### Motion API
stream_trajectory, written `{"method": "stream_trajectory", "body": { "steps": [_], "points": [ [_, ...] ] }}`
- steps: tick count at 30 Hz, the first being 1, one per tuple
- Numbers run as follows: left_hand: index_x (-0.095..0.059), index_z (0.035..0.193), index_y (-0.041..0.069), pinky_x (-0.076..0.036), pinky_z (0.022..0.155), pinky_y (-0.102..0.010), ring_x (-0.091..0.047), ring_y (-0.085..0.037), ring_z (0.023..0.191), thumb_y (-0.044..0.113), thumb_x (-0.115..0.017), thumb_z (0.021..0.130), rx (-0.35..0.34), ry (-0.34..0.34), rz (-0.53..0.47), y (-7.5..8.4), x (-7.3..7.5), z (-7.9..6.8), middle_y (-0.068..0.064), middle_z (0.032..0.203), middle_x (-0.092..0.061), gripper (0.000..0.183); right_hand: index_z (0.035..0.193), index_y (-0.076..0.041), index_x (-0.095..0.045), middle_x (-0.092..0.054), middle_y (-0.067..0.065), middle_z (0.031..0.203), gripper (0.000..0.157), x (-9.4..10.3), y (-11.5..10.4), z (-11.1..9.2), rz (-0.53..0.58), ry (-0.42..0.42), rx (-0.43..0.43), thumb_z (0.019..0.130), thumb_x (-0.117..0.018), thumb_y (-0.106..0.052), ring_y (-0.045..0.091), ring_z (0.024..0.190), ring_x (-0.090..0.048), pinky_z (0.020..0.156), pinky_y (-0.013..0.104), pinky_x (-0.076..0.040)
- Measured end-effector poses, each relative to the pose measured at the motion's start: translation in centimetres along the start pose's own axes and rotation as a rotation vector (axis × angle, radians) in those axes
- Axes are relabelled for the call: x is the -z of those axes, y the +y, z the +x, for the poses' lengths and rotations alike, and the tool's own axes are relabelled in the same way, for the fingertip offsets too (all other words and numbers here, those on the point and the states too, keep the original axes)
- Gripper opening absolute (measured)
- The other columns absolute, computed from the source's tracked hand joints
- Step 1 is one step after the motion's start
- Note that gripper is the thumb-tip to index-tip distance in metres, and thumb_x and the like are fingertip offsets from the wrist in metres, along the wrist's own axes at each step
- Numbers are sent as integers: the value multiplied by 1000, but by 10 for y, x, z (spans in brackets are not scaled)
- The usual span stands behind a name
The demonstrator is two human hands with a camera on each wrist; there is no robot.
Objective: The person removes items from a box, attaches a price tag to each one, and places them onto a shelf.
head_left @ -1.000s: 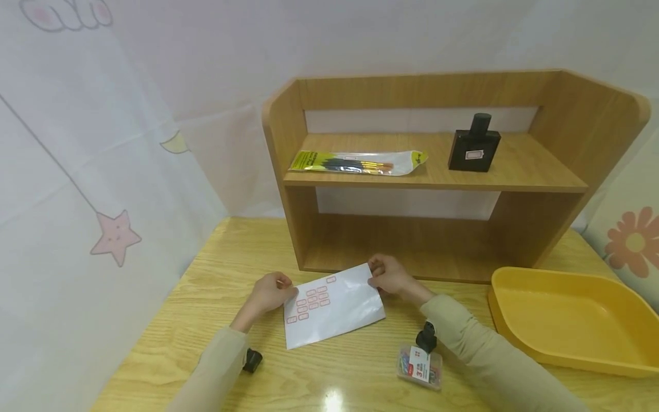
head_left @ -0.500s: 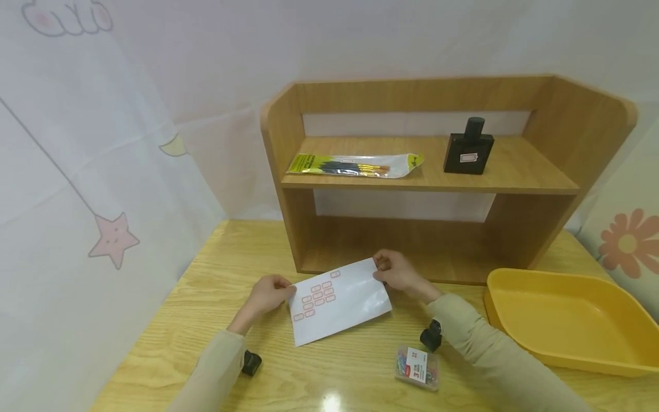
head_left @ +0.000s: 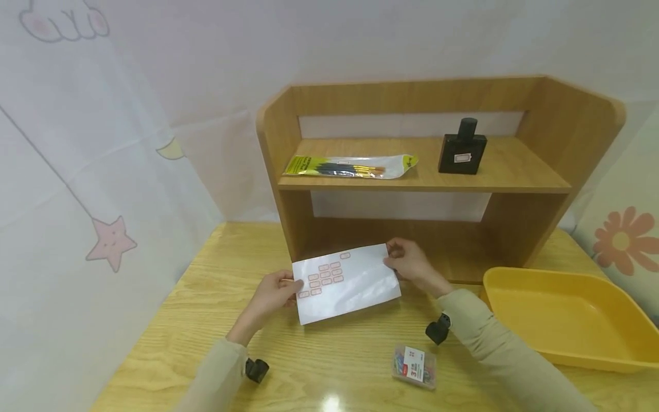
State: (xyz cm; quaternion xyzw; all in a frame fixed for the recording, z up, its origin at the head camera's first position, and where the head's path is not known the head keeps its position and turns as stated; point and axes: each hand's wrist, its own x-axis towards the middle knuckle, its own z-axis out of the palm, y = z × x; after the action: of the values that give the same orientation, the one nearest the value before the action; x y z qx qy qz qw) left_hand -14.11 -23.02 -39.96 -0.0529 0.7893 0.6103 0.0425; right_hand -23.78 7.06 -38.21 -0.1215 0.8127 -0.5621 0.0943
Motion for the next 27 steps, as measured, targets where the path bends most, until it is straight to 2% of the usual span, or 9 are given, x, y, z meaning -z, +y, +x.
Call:
{"method": "stream_trajectory", "body": {
  "steps": [3,10,13,17,21,27],
  "points": [
    [-57,109,-10,-55,72,-42,-64,-18,70,11,-59,93,-17,-40,-48,4,-4,-4,-11,84,-69,26,107,3,-55,-56,14,93,21,6,0,-2,-21,25,-4,87,-61,3,18,73,-51,52,28,-46],
    [-54,114,-13,-54,67,-29,-63,-15,70,8,-58,93,-42,-183,-150,5,-15,-10,-11,88,-69,31,108,6,-56,-59,18,98,21,19,0,-4,-67,66,31,88,-61,3,23,82,-53,54,24,-43],
    [-54,119,-13,-55,68,-30,-65,-16,71,8,-57,93,-39,-227,-171,3,-20,-11,-13,92,-70,33,108,6,-55,-59,20,100,21,23,2,-4,-82,76,33,88,-61,3,26,87,-55,60,25,-45],
    [-53,120,-13,-56,73,-35,-67,-18,73,10,-56,95,-22,-245,-206,4,-23,-10,-15,93,-69,34,107,6,-56,-60,20,103,20,26,4,-3,-109,100,35,87,-61,3,29,94,-56,68,26,-47],
    [-51,122,-15,-56,75,-36,-67,-18,74,12,-55,97,-19,-281,-243,6,-27,-9,-16,94,-68,38,106,6,-57,-61,21,103,20,29,6,-3,-140,119,48,87,-61,2,31,96,-57,70,28,-48],
    [-44,131,-17,-56,75,-37,-70,-23,81,5,-51,96,-1,-355,-331,7,-38,-9,-24,106,-66,42,104,6,-59,-62,21,100,20,29,5,-3,-160,129,80,85,-61,1,32,96,-57,72,30,-48]
  ]
}}
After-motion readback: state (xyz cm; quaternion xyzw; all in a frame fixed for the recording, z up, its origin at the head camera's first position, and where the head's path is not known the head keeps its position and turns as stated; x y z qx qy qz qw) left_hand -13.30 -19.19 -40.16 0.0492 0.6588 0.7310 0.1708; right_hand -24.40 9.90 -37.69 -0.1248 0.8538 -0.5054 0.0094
